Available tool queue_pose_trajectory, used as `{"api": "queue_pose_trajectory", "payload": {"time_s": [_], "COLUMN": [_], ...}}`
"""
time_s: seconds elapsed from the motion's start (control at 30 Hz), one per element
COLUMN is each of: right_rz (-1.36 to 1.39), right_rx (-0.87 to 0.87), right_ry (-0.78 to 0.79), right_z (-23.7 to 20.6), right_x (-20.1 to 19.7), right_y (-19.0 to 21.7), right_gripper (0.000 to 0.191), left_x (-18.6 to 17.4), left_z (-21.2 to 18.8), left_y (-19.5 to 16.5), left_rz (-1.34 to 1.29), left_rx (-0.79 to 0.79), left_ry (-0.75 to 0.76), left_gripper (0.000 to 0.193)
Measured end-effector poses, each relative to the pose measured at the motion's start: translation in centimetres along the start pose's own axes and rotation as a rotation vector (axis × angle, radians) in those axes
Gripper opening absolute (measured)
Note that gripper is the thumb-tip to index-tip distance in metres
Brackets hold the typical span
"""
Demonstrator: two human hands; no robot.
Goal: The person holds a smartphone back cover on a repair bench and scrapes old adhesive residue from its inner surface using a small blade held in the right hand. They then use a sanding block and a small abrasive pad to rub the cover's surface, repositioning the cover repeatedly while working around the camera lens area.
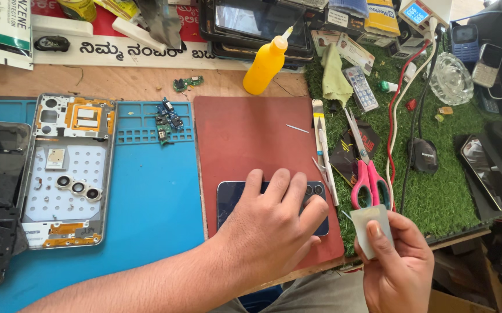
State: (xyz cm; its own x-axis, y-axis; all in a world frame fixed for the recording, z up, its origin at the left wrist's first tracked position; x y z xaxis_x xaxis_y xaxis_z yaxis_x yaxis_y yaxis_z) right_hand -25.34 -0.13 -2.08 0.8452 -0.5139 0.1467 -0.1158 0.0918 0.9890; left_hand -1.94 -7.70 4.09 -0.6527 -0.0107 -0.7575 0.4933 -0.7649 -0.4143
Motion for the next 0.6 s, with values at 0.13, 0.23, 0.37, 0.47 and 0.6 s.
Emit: {"api": "queue_pose_trajectory", "payload": {"time_s": [0.13, 0.23, 0.37, 0.47, 0.6], "right_rz": [-0.074, -0.093, -0.11, -0.085, -0.315], "right_rx": [-0.077, -0.225, -0.234, -0.203, -0.023], "right_ry": [-0.048, -0.022, 0.007, 0.03, 0.11], "right_z": [-0.4, -0.8, -0.9, -1.0, -1.1], "right_x": [1.0, 2.6, 3.9, 4.4, 4.5], "right_y": [0.5, 0.8, 0.3, 0.1, -0.2], "right_gripper": [0.023, 0.028, 0.027, 0.026, 0.014], "left_x": [-0.4, -0.8, -0.4, 0.1, 0.3], "left_z": [-0.1, -0.1, 0.1, 0.0, 0.0], "left_y": [0.5, 0.7, 1.0, 1.6, 1.7], "left_rz": [-0.128, -0.245, -0.319, -0.385, -0.372], "left_rx": [-0.038, -0.027, -0.025, -0.051, -0.056], "left_ry": [0.008, -0.039, -0.04, -0.019, -0.021], "left_gripper": [0.051, 0.045, 0.019, 0.009, 0.009]}}
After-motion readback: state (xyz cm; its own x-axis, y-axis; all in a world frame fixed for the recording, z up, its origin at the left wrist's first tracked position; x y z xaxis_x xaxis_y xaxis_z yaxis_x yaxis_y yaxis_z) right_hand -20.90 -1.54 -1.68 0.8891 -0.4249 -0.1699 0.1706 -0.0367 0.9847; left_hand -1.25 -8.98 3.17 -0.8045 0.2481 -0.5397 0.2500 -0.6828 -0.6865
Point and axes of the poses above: each hand's wrist, its own z-axis towards the middle knuckle, its own x-axis out of the palm, y = z × x, the point moved 7 cm from there along z, towards the middle knuckle, and after that the axes turned 3 degrees about -y, right-handed, at the moved point
